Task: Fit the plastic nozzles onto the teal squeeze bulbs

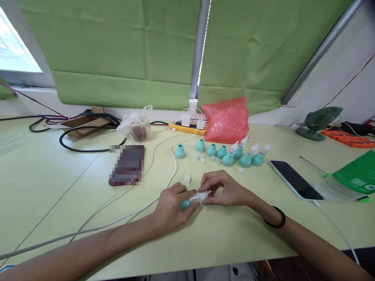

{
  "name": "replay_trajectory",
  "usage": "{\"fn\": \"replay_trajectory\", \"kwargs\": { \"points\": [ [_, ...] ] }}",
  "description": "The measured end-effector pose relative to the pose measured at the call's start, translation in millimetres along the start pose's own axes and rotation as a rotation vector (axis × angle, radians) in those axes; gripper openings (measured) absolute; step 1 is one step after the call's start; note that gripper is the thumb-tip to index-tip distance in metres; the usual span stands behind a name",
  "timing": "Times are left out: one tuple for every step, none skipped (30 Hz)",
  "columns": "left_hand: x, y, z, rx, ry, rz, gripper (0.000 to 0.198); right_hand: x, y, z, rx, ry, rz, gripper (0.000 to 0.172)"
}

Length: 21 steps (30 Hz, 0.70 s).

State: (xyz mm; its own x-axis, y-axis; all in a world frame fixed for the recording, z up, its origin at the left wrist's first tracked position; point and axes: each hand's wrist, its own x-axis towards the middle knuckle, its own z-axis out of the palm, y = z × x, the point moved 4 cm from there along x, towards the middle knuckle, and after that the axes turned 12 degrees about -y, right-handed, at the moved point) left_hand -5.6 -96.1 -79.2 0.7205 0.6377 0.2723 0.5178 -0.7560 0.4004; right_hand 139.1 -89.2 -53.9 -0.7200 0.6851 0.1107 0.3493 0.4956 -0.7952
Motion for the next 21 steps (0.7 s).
{"fn": "replay_trajectory", "kwargs": {
  "points": [
    [0,0,0.1,0.017,-0.002,0.000,0.022,0,1,0,-0.028,0.013,0.004,0.021],
    [0,0,0.1,0.034,-0.006,0.002,0.021,0,2,0,-0.053,0.018,0.005,0.021],
    [0,1,0.2,0.049,-0.013,0.009,0.021,0,2,0,-0.071,0.017,0.003,0.022],
    [0,2,0.1,0.062,-0.019,0.018,0.020,0,2,0,-0.082,0.011,0.000,0.021],
    [0,3,0.0,0.072,-0.025,0.026,0.020,1,2,1,-0.088,0.005,-0.005,0.021],
    [0,3,-0.2,0.080,-0.028,0.032,0.020,1,2,1,-0.091,0.001,-0.009,0.020],
    [0,3,-0.3,0.085,-0.031,0.036,0.021,1,2,1,-0.093,0.001,-0.011,0.020],
    [0,3,-0.4,0.088,-0.033,0.040,0.021,2,2,1,-0.096,0.004,-0.010,0.019],
    [0,3,-0.4,0.090,-0.033,0.045,0.020,2,3,1,-0.099,0.006,-0.007,0.019],
    [0,3,-0.3,0.090,-0.034,0.049,0.020,3,3,1,-0.103,0.004,-0.003,0.019],
    [0,3,-0.1,0.090,-0.035,0.055,0.020,3,4,2,-0.104,0.000,0.002,0.020],
    [0,3,0.0,0.088,-0.033,0.061,0.019,4,5,2,-0.102,-0.004,0.006,0.020],
    [0,3,0.0,0.086,-0.029,0.068,0.019,5,7,3,-0.095,-0.005,0.010,0.021],
    [0,4,0.0,0.084,-0.023,0.076,0.019,5,8,4,-0.082,-0.006,0.012,0.021],
    [-1,4,0.1,0.083,-0.018,0.084,0.019,6,9,4,-0.064,-0.006,0.015,0.021],
    [-1,4,0.1,0.084,-0.011,0.093,0.019,6,11,5,-0.042,-0.005,0.019,0.021],
    [-1,4,0.1,0.085,-0.002,0.101,0.019,6,12,6,-0.015,-0.006,0.026,0.021],
    [-2,5,0.1,0.087,0.005,0.108,0.019,6,14,6,0.017,-0.007,0.035,0.020],
    [-3,5,0.0,0.088,0.011,0.113,0.020,7,16,7,0.053,-0.008,0.047,0.020],
    [-3,5,-0.2,0.086,0.017,0.116,0.020,7,17,8,0.092,-0.008,0.058,0.019],
    [-4,6,-0.5,0.081,0.023,0.119,0.021,7,18,8,0.131,-0.008,0.070,0.019]
  ]
}}
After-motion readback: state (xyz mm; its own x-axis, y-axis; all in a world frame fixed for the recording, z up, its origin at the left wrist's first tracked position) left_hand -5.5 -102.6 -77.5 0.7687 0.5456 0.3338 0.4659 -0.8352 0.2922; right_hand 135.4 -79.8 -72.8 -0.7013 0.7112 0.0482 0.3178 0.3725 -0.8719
